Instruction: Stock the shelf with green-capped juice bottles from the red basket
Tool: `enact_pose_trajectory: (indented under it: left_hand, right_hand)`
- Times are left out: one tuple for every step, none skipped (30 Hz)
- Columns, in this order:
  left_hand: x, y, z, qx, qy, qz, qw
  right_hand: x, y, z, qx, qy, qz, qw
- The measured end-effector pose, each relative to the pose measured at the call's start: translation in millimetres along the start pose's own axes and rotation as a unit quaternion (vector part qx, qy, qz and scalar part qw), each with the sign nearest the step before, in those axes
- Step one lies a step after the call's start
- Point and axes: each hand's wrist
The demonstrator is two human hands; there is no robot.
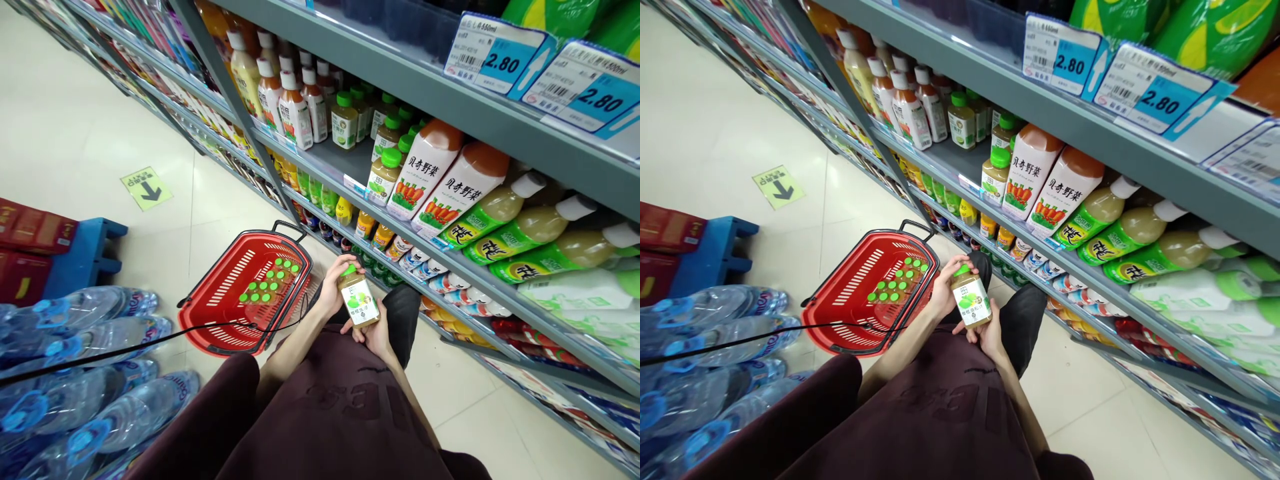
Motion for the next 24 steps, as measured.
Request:
enact_pose_trajectory:
  left_hand:
    - [-0.2,0.0,0.4,-0.003,0.0,-0.002,1.0]
    - [-0.3,-0.1,0.9,-0.006,0.0,-0.002,1.0]
    - [-0.3,-0.3,1.6,-0.01,-0.001,-0.003,1.0]
    - [-0.3,-0.4,2.3,-0.013,-0.003,-0.002,1.0]
    - [-0.3,-0.6,3.1,-0.016,-0.007,-0.001,1.0]
    - [-0.2,-0.9,3.7,-0.018,-0.01,0.0,1.0]
    - [-0.1,-1.1,4.2,-0.02,-0.014,0.002,1.0]
    - [0.1,-1.4,4.5,-0.021,-0.016,0.003,1.0]
    - [0.3,-1.6,4.5,-0.021,-0.017,0.004,1.0]
    - [0.5,-1.8,4.4,-0.022,-0.016,0.005,1.0]
    - [0.8,-1.9,4.1,-0.022,-0.015,0.005,1.0]
    - [1.0,-1.8,3.8,-0.022,-0.012,0.004,1.0]
    - [1.2,-1.7,3.3,-0.022,-0.009,0.003,1.0]
    - [1.3,-1.6,2.9,-0.021,-0.007,0.003,1.0]
    - [1.4,-1.4,2.4,-0.019,-0.006,0.003,1.0]
    - [1.5,-1.2,2.0,-0.017,-0.004,0.004,1.0]
    - [1.5,-1.0,1.6,-0.014,-0.003,0.005,1.0]
    - [1.5,-0.9,1.2,-0.012,-0.002,0.006,1.0]
    - [1.6,-0.8,0.8,-0.011,-0.001,0.006,1.0]
    - [1.6,-0.7,0.6,-0.01,0.0,0.005,1.0]
    - [1.7,-0.7,0.4,-0.009,0.002,0.004,1.0]
    - [1.7,-0.7,0.3,-0.01,0.003,0.003,1.0]
    - [1.7,-0.6,0.2,-0.01,0.003,0.003,1.0]
    - [1.7,-0.6,0.2,-0.011,0.003,0.003,1.0]
  right_hand:
    - [-0.5,0.2,-0.8,0.009,-0.017,0.008,1.0]
    - [-1.1,1.0,-1.7,0.017,-0.031,0.015,0.999]
    - [-1.7,2.3,-2.6,0.026,-0.044,0.021,0.998]
    - [-2.3,4.0,-3.5,0.034,-0.053,0.027,0.998]
    - [-2.9,5.8,-4.4,0.042,-0.058,0.031,0.997]
    - [-3.3,7.7,-5.1,0.049,-0.061,0.033,0.996]
    - [-3.5,9.2,-5.6,0.056,-0.062,0.035,0.996]
    - [-3.6,10.4,-5.9,0.061,-0.062,0.037,0.996]
    - [-3.6,11.0,-5.9,0.065,-0.063,0.037,0.995]
    - [-3.5,11.1,-5.4,0.067,-0.064,0.036,0.995]
    - [-3.4,10.6,-4.6,0.067,-0.065,0.035,0.995]
    - [-3.4,9.6,-3.3,0.065,-0.067,0.033,0.995]
    - [-3.6,8.2,-1.5,0.061,-0.069,0.033,0.995]
    - [-3.9,6.5,0.5,0.055,-0.07,0.032,0.996]
    - [-4.4,4.6,2.9,0.049,-0.071,0.031,0.996]
    - [-4.9,2.6,5.4,0.042,-0.07,0.03,0.996]
    - [-5.5,0.5,8.0,0.036,-0.067,0.031,0.997]
    - [-6.1,-1.5,10.4,0.031,-0.062,0.033,0.997]
    - [-6.6,-3.3,12.6,0.027,-0.056,0.036,0.997]
    - [-7.0,-4.9,14.4,0.024,-0.05,0.04,0.998]
    - [-7.3,-6.3,15.9,0.022,-0.044,0.042,0.998]
    - [-7.6,-7.3,17.1,0.021,-0.039,0.043,0.998]
    - [-7.9,-8.1,17.9,0.021,-0.036,0.042,0.998]
    - [-8.2,-8.6,18.5,0.021,-0.034,0.042,0.998]
Point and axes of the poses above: each hand's wrist, its own x-axis towards the middle knuckle, its own z-axis out of the palm, y = z × x, and after that the axes turned 1 degree about -x, right-handed
